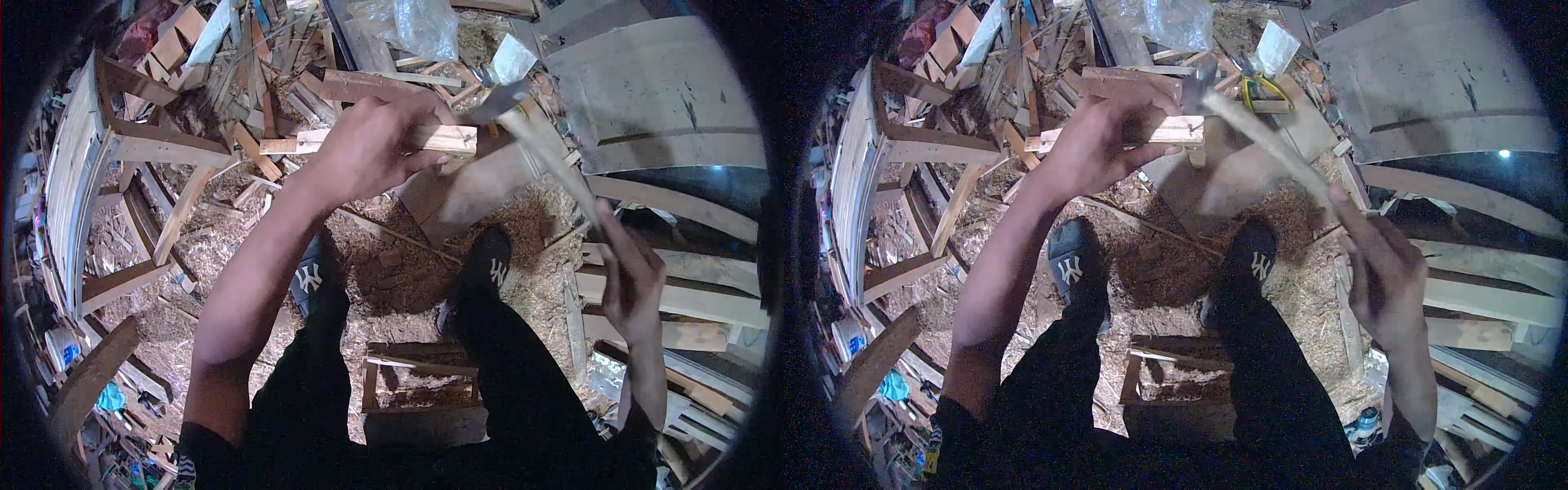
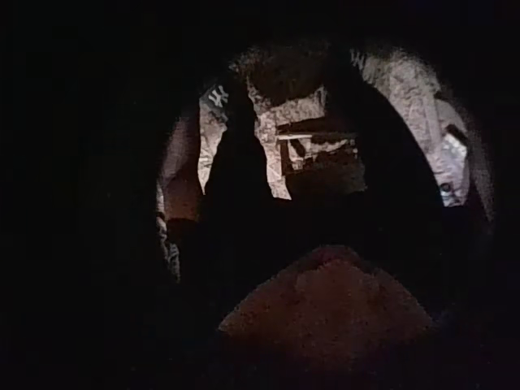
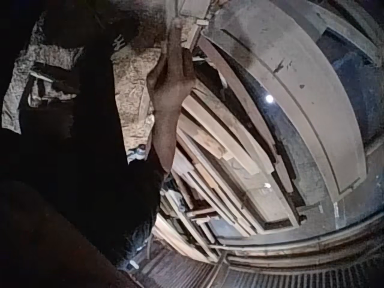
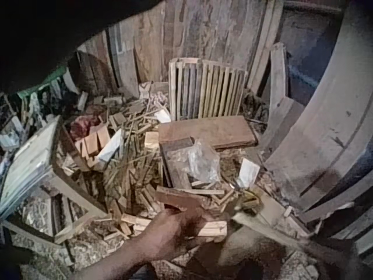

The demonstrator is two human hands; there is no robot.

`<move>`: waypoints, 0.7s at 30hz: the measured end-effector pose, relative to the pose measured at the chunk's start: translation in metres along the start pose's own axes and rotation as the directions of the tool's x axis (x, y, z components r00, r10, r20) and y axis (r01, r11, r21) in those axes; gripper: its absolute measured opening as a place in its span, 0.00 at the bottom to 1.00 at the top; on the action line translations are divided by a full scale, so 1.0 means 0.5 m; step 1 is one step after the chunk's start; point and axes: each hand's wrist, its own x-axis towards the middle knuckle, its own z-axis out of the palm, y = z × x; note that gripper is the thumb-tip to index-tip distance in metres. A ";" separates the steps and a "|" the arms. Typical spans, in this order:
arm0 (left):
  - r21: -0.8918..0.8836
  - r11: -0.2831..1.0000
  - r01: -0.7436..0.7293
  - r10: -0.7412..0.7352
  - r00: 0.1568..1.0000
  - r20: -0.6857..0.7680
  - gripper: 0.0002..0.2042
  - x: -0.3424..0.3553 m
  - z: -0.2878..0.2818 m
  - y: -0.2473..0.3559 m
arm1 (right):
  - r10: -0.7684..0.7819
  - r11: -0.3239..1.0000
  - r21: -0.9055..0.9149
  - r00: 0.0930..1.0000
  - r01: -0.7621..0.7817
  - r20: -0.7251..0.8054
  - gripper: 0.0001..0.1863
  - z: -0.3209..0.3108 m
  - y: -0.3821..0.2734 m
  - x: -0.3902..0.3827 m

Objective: The person uses a hammer to drive a small piece of wood into a joint on a wooden frame and then uses pliers to remove a nail from a separate piece of wood.

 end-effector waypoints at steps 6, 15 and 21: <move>-0.037 0.994 0.102 -0.103 0.994 -0.026 0.27 0.001 0.006 0.000 | 0.115 0.980 -0.189 0.956 -0.065 0.271 0.27 -0.022 -0.006 -0.002; 0.043 0.997 0.062 -0.062 0.998 -0.015 0.26 -0.001 0.003 -0.004 | 0.102 0.994 -0.067 0.977 -0.091 0.185 0.28 -0.005 -0.001 0.002; 0.077 0.997 0.011 -0.009 1.000 -0.028 0.27 0.006 0.002 0.002 | -0.191 0.981 -0.069 0.970 0.182 -0.150 0.31 0.011 0.024 -0.011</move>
